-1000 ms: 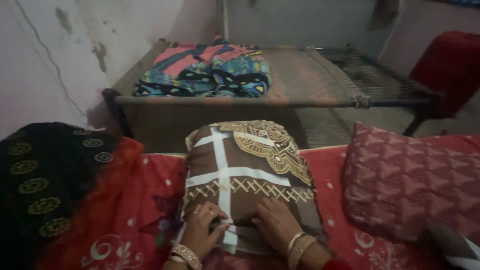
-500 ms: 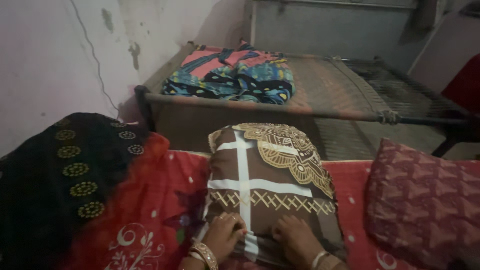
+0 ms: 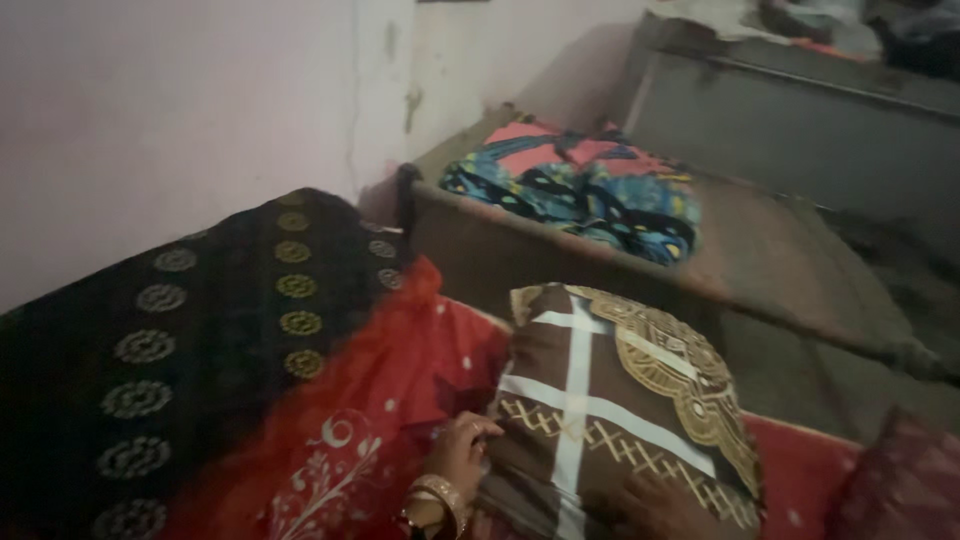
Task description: The person sits on a bed and repeatedly smooths, folds, and adjusts a patterned pillow on their lap. They turn the pillow over and press the fabric to flatten it, then place it on the bed next to another pillow.
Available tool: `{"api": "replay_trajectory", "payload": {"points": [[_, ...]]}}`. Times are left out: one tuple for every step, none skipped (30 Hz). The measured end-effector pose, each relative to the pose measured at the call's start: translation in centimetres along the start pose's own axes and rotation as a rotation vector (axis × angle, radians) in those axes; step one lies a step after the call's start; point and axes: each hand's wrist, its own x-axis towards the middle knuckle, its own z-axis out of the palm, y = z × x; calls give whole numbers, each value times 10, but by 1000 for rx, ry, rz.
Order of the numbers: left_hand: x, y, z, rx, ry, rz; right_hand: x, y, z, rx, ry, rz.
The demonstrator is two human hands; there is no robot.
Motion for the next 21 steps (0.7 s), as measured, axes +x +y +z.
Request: {"api": "replay_trajectory", "payload": {"points": [[0, -6, -2, -39, -35, -28, 6, -5, -15, -34, -76, -53], [0, -11, -3, -55, 15, 79, 12, -14, -30, -52, -179, -19], [-1, -12, 0, -70, 65, 187, 22, -20, -52, -83, -292, -12], [-3, -13, -2, -78, 105, 296, 31, -33, -71, -108, -389, 0], [-5, -13, -7, -94, 58, 178, 42, -48, -87, -134, -455, -5], [-7, -9, -8, -121, 8, 59, 49, -64, -102, -160, -517, -11], [-10, -7, -11, -147, -41, -59, 56, -80, -113, -186, -569, -31], [-9, -6, -11, -140, 2, 5, 66, -92, -122, -213, -513, -53], [-9, -7, -11, -131, 44, 70, 75, -102, -129, -244, -466, -82], [-9, -9, -10, -124, 85, 132, 83, -112, -133, -269, -418, -104], [-8, -13, -6, -104, 137, 109, 89, -119, -136, -174, -336, -85], [-6, -18, -1, -79, 185, 88, 95, -125, -136, -75, -251, -64], [-4, -24, 4, -54, 233, 66, 100, -129, -133, 24, -167, -40], [-1, -33, 8, -123, 200, -74, 106, -135, -127, 53, -149, 8], [3, -41, 13, -191, 165, -214, 114, -140, -120, 81, -131, 56], [7, -49, 19, -259, 127, -353, 119, -142, -114, 107, -112, 106], [10, -56, 24, -342, 124, -394, 124, -141, -108, 69, -105, 125], [14, -62, 28, -426, 122, -435, 130, -140, -104, 30, -99, 143], [15, -65, 31, -510, 120, -476, 132, -139, -99, -10, -93, 162], [14, -66, 32, -514, 123, -515, 133, -137, -94, -11, -84, 168], [13, -64, 32, -518, 126, -555, 133, -135, -89, -11, -75, 174]]}}
